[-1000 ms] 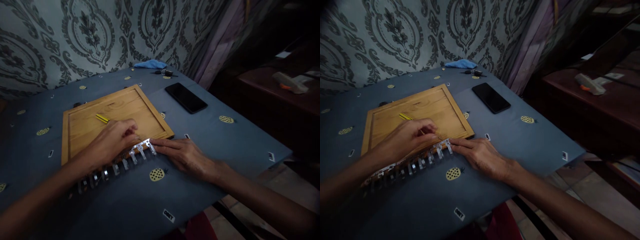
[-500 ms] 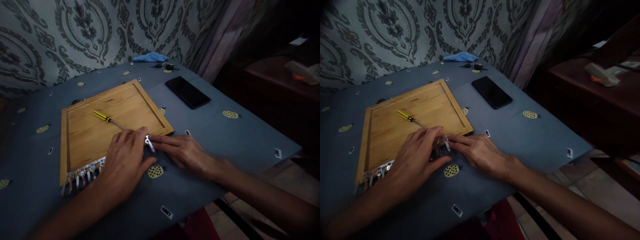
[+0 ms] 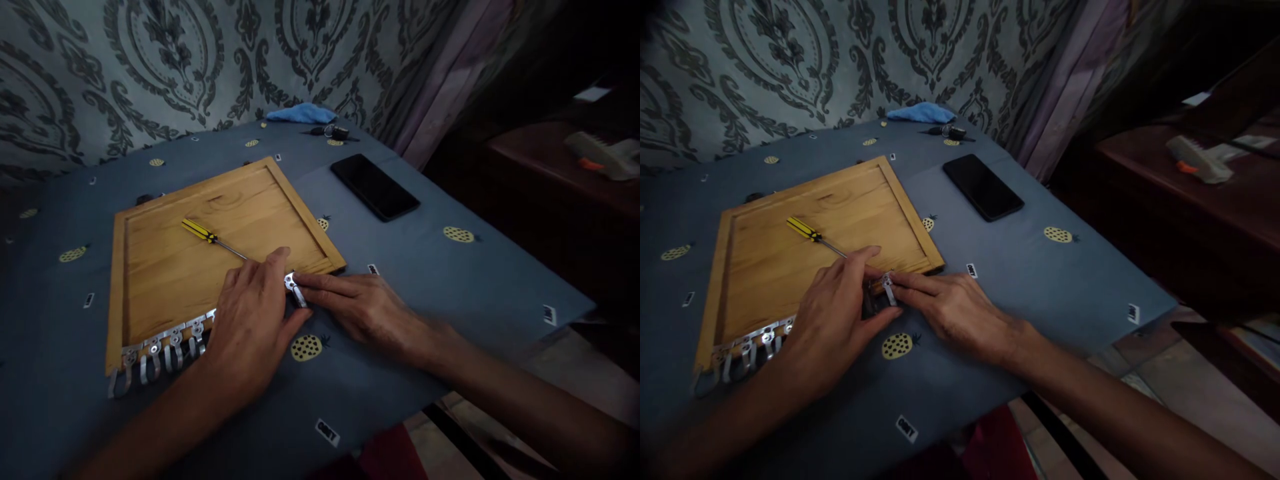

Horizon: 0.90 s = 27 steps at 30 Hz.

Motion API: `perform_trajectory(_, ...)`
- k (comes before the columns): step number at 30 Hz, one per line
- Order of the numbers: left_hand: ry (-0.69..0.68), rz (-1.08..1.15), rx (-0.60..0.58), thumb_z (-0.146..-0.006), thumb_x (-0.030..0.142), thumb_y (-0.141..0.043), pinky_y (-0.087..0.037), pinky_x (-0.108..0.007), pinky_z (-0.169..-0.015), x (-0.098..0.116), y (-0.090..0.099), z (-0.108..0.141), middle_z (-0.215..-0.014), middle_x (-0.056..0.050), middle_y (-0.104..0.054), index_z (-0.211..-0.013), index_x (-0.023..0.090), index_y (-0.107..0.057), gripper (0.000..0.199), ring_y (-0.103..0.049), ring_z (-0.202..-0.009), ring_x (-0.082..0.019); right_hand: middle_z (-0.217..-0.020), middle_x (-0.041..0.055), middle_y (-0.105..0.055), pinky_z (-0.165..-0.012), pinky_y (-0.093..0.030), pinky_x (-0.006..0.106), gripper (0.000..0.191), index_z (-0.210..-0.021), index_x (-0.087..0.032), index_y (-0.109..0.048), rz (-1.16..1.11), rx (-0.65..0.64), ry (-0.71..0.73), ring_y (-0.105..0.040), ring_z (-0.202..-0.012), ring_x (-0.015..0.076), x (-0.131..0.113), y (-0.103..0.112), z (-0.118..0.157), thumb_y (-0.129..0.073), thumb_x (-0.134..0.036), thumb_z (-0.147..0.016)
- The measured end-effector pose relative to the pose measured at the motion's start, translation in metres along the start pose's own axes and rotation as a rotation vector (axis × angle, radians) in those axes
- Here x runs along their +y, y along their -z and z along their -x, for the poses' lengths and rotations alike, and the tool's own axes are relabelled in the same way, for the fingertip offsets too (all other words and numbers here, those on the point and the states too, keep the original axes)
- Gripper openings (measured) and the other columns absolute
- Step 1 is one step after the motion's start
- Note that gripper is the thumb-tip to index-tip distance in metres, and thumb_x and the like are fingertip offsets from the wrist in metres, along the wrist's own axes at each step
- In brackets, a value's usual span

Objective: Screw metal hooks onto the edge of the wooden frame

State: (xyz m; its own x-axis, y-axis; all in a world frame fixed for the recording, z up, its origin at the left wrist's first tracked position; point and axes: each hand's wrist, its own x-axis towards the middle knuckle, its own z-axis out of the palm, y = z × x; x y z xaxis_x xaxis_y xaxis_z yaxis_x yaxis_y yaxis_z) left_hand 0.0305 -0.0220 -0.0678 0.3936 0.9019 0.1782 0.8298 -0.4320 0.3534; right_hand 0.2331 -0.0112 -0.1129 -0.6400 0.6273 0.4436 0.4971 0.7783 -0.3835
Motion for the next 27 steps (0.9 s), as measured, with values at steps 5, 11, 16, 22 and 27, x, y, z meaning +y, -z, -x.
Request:
perform_trajectory(5, 0.020, 0.032, 0.000, -0.079, 0.022, -0.075, -0.047, -0.046, -0.089, 0.000, 0.000, 0.001, -0.113, -0.008, -0.067, -0.132, 0.020, -0.033, 0.067, -0.061, -0.104, -0.029, -0.131, 0.0101, -0.066, -0.077, -0.061, 0.030, 0.032, -0.120, -0.016, -0.066, -0.046, -0.026, -0.022, -0.072, -0.102, 0.0198, -0.002, 0.006, -0.001, -0.044, -0.009, -0.098)
perform_trajectory(11, 0.036, 0.030, 0.018, -0.078, 0.023, -0.077, -0.047, -0.044, -0.085, 0.000, 0.000, 0.001, -0.108, -0.007, -0.068, -0.128, 0.021, -0.035, 0.065, -0.061, -0.099, -0.029, -0.105, 0.0073, -0.072, -0.077, -0.056, 0.028, 0.022, -0.111, -0.018, -0.068, -0.099, -0.056, -0.122, -0.070, -0.093, 0.0168, 0.003, 0.027, -0.026, -0.050, -0.017, -0.099)
perform_trajectory(16, 0.046, 0.029, 0.007, -0.076, 0.023, -0.078, -0.046, -0.042, -0.082, 0.001, 0.002, -0.001, -0.106, -0.004, -0.068, -0.120, 0.025, -0.037, 0.060, -0.061, -0.096, -0.028, -0.086, 0.0041, -0.066, -0.067, -0.047, 0.025, 0.010, -0.090, -0.017, -0.067, -0.005, -0.195, -0.136, -0.064, -0.077, 0.0149, 0.015, 0.031, -0.057, -0.058, -0.017, -0.095)
perform_trajectory(22, 0.050, 0.052, -0.012, -0.077, 0.023, -0.077, -0.045, -0.042, -0.080, 0.002, 0.005, -0.001, -0.104, -0.004, -0.068, -0.116, 0.025, -0.038, 0.055, -0.060, -0.094, -0.028, -0.081, 0.0014, -0.066, -0.066, -0.043, 0.024, 0.007, -0.088, -0.016, -0.068, -0.097, -0.320, -0.121, -0.062, -0.074, 0.0133, 0.024, 0.028, -0.071, -0.062, -0.013, -0.091)
perform_trajectory(27, 0.038, 0.060, -0.016, -0.078, 0.022, -0.076, -0.045, -0.043, -0.082, 0.002, 0.004, -0.001, -0.106, -0.004, -0.067, -0.119, 0.025, -0.037, 0.056, -0.060, -0.097, -0.028, -0.080, 0.0023, -0.066, -0.067, -0.042, 0.025, 0.010, -0.087, -0.015, -0.068, -0.056, -0.312, -0.122, -0.062, -0.074, 0.0142, 0.027, 0.026, -0.072, -0.059, -0.013, -0.092)
